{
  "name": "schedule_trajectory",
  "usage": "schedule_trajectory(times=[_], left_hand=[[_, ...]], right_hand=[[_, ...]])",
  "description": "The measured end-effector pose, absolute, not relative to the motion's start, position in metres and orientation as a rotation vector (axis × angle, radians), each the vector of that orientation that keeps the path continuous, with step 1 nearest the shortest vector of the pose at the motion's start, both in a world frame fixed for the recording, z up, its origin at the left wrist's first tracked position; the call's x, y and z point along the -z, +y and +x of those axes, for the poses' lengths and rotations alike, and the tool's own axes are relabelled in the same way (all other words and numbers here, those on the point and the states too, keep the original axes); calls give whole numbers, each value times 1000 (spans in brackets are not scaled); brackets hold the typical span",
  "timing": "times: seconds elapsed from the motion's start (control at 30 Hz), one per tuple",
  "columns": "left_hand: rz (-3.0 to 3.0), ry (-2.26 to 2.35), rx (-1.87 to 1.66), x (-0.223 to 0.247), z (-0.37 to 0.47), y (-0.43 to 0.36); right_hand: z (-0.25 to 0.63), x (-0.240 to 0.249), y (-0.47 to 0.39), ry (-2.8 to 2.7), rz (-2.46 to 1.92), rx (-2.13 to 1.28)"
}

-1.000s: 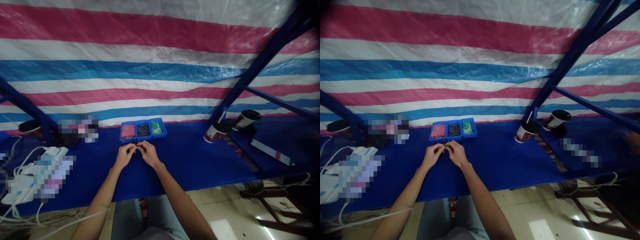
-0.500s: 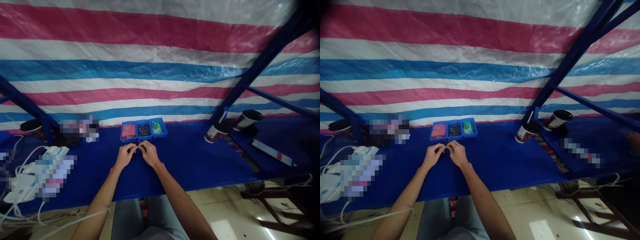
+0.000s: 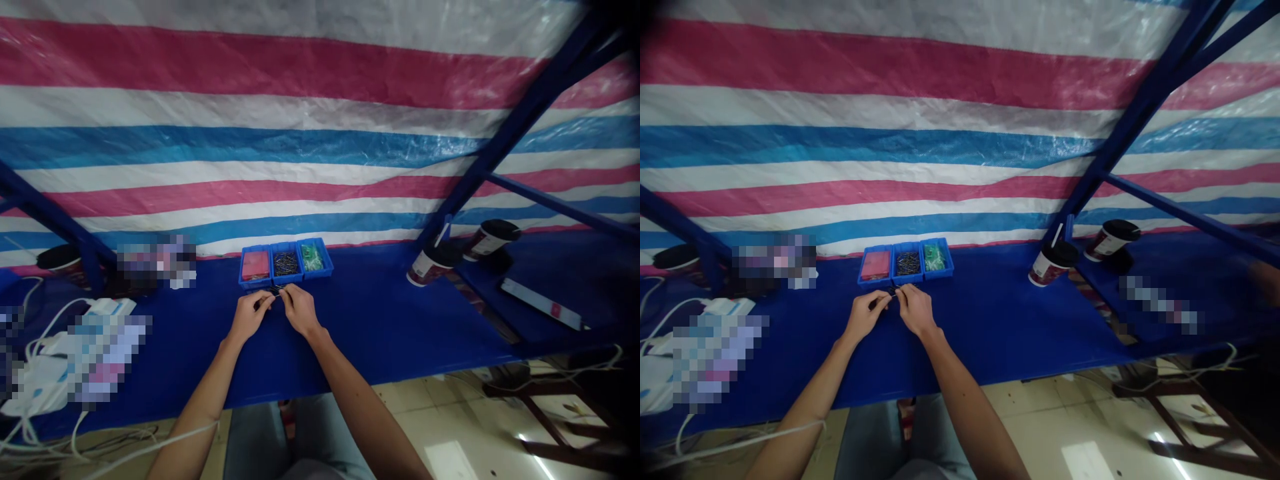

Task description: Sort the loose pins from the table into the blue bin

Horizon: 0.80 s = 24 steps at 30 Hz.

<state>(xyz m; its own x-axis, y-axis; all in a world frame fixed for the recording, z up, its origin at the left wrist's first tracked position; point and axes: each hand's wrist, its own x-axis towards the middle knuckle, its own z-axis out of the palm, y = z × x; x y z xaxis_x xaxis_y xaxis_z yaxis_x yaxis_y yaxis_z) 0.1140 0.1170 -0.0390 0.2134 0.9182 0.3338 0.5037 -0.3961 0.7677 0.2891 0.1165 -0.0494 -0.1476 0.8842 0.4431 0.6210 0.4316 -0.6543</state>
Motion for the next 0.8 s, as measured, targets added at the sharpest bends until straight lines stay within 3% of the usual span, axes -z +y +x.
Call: schedule_trajectory(times=[0.3, 0.6, 0.8], left_hand=[[1984, 1350, -1119, 39, 112, 117], [1954, 1384, -1125, 40, 112, 119], [1912, 1408, -1152, 39, 111, 119]], right_hand=[[301, 42, 122, -1736, -1099, -525], [306, 9, 162, -1616, -1287, -302], [323, 32, 147, -1678, -1317, -287]])
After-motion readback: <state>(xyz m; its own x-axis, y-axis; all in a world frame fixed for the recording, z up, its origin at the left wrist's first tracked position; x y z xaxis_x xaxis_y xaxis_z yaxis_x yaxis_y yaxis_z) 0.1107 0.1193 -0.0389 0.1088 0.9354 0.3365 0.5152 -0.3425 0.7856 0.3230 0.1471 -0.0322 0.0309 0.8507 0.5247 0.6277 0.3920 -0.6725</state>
